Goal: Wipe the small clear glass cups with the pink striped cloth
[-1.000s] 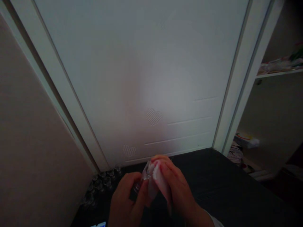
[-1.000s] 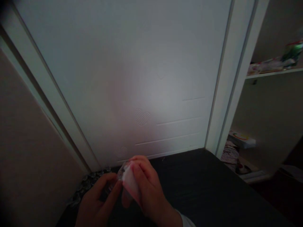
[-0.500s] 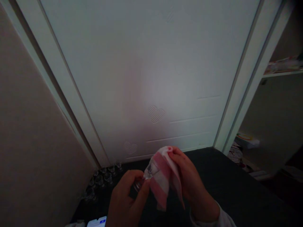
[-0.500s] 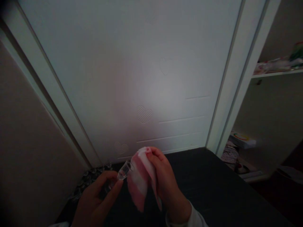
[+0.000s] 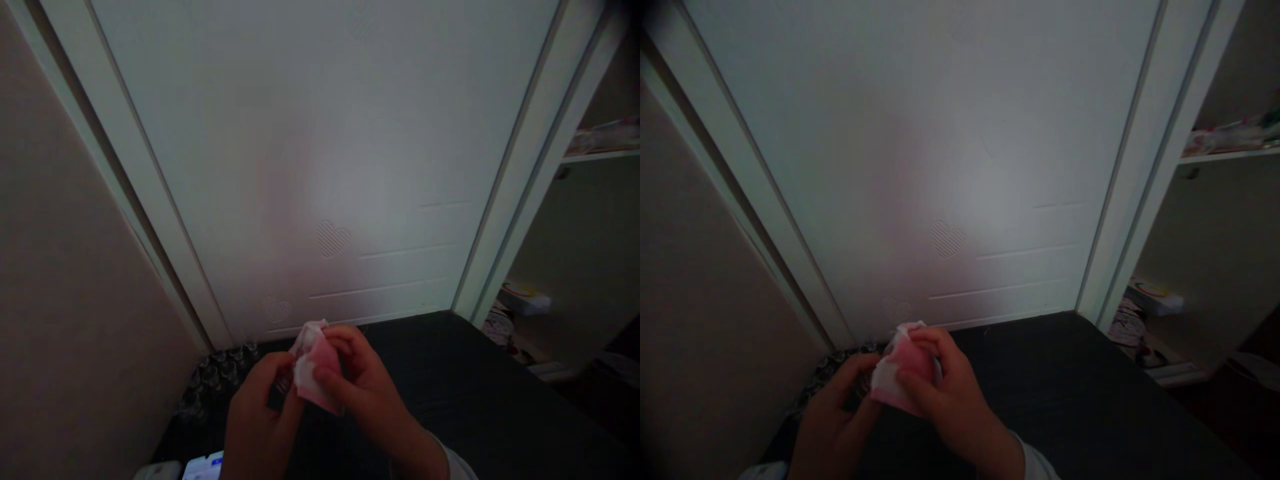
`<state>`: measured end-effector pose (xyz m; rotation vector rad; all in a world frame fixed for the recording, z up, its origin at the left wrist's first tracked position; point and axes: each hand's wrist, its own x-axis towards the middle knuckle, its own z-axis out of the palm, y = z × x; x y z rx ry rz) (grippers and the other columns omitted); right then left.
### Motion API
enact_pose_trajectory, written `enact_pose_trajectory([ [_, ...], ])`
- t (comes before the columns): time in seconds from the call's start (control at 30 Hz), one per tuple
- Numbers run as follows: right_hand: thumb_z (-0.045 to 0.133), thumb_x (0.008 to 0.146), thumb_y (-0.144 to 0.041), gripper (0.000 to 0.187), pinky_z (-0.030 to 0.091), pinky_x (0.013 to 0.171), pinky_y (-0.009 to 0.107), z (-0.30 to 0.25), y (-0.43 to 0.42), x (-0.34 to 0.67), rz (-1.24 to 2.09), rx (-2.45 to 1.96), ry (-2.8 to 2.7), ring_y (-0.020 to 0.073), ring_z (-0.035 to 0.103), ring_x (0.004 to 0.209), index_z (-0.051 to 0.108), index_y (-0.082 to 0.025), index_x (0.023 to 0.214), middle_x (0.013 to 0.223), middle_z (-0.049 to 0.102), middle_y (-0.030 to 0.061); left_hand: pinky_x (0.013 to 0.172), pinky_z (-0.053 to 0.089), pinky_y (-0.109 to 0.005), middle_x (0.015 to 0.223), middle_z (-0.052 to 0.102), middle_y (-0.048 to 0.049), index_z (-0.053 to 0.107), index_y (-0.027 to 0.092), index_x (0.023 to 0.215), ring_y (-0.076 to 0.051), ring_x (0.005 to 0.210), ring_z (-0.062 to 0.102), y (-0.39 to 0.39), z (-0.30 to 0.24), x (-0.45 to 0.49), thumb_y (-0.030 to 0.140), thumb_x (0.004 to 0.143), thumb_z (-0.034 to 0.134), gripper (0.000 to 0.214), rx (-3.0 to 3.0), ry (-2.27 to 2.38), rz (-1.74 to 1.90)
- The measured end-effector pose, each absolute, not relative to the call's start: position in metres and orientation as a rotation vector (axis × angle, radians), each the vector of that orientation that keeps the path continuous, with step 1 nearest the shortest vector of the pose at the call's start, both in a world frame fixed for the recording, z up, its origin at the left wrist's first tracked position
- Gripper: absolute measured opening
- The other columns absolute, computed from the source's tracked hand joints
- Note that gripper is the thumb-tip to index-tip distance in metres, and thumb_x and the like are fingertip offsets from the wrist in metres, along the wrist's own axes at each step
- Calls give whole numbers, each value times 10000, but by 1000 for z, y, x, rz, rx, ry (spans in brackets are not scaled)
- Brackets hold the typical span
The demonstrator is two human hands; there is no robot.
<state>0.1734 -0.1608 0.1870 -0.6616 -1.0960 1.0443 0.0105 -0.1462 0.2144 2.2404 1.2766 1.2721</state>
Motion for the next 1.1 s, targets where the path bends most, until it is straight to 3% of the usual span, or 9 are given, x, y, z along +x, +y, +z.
enact_pose_trajectory([
  [0.3, 864, 633, -217, 341, 491, 675, 264, 191, -164, 178, 987, -719, -1095, 166, 625, 747, 681, -257, 918, 862, 698, -15, 629, 536, -277, 772, 736, -30, 695, 208, 989, -197, 685, 689, -146, 209, 6, 247, 976, 528, 173, 2848, 1033, 1366],
  [0.5, 823, 676, -154, 287, 498, 664, 248, 199, -171, 174, 951, -639, -1002, 156, 653, 736, 644, -265, 871, 839, 712, -28, 769, 528, -296, 852, 762, -59, 625, 159, 1186, -210, 776, 662, -148, 209, 14, 220, 1008, 539, 206, 2993, 895, 1524],
  [0.83, 805, 726, -108, 298, 487, 683, 237, 200, -178, 179, 938, -566, -1044, 143, 640, 760, 626, -287, 882, 851, 695, -44, 688, 518, -276, 780, 722, -39, 618, 186, 1072, -187, 722, 644, -155, 216, 23, 253, 1028, 498, 144, 2892, 867, 1522],
  [1.1, 748, 714, -81, 258, 442, 602, 234, 198, -184, 188, 743, -718, -1148, 146, 549, 671, 664, -291, 839, 794, 616, -37, 564, 497, -246, 693, 681, 18, 704, 248, 879, -152, 596, 637, -164, 217, 24, 414, 975, 573, 232, 2381, 965, 1419],
])
